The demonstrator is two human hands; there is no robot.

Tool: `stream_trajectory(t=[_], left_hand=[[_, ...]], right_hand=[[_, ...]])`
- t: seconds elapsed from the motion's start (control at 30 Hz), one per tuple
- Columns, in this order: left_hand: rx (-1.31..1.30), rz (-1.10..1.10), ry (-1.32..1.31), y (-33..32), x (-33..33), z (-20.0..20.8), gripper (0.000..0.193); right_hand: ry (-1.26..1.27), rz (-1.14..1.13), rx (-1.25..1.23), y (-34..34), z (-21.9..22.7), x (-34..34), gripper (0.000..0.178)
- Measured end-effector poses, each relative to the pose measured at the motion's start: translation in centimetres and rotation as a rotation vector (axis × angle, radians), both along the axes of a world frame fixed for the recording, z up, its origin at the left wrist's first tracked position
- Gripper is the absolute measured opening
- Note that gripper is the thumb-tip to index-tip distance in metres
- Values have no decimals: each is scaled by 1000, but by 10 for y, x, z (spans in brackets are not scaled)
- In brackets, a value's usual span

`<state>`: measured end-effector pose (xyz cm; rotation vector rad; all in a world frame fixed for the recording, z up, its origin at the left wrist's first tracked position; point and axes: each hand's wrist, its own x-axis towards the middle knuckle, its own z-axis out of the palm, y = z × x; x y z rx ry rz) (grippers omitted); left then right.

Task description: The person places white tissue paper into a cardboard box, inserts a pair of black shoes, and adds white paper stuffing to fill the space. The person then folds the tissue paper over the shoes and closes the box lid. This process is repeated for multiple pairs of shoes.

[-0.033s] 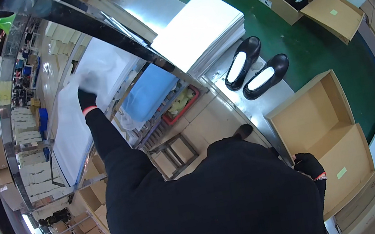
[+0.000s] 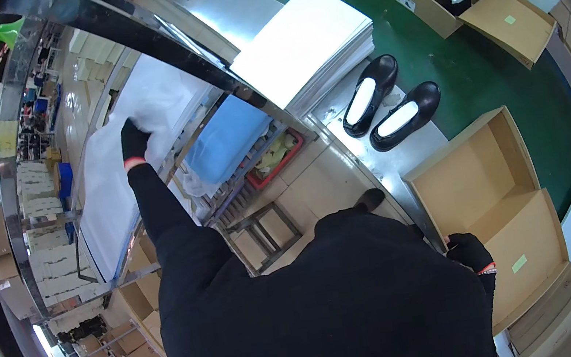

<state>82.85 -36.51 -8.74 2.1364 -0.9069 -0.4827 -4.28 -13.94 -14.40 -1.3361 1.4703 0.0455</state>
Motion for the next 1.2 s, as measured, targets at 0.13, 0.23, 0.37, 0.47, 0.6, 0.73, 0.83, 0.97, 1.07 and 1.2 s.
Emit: stream_trajectory(t=[0.13,0.23,0.37,0.47,0.6,0.73,0.83,0.97,1.07,1.2], left_hand=[[-396,-205,-149,23,-36,50,35],[-384,-40,306,27,-83,94,36],[-594,-231,563,26,-164,119,38],[-449,-847,913,16,-308,104,40],[66,-1666,1047,27,-523,69,28],[58,-1904,1013,67,-613,58,25],[6,-1792,978,44,-584,81,31],[-492,-1472,2,-37,-538,75,47],[-352,-1342,-672,-86,-507,37,84],[-145,-1451,-936,-110,-529,19,112]], right_hand=[[-61,-63,0,3,-11,1,34],[-152,-175,-12,5,-20,-2,34],[-281,-325,-108,-36,11,10,40],[-811,-620,-65,-66,53,34,76],[-1058,-728,-31,-97,130,102,66],[-350,-686,-621,-87,125,58,35],[-402,-845,-711,-55,102,-53,35],[-478,-1401,-689,26,119,-147,48],[-477,-1651,-619,55,142,-165,57],[-125,-1674,-798,121,134,-208,59]])
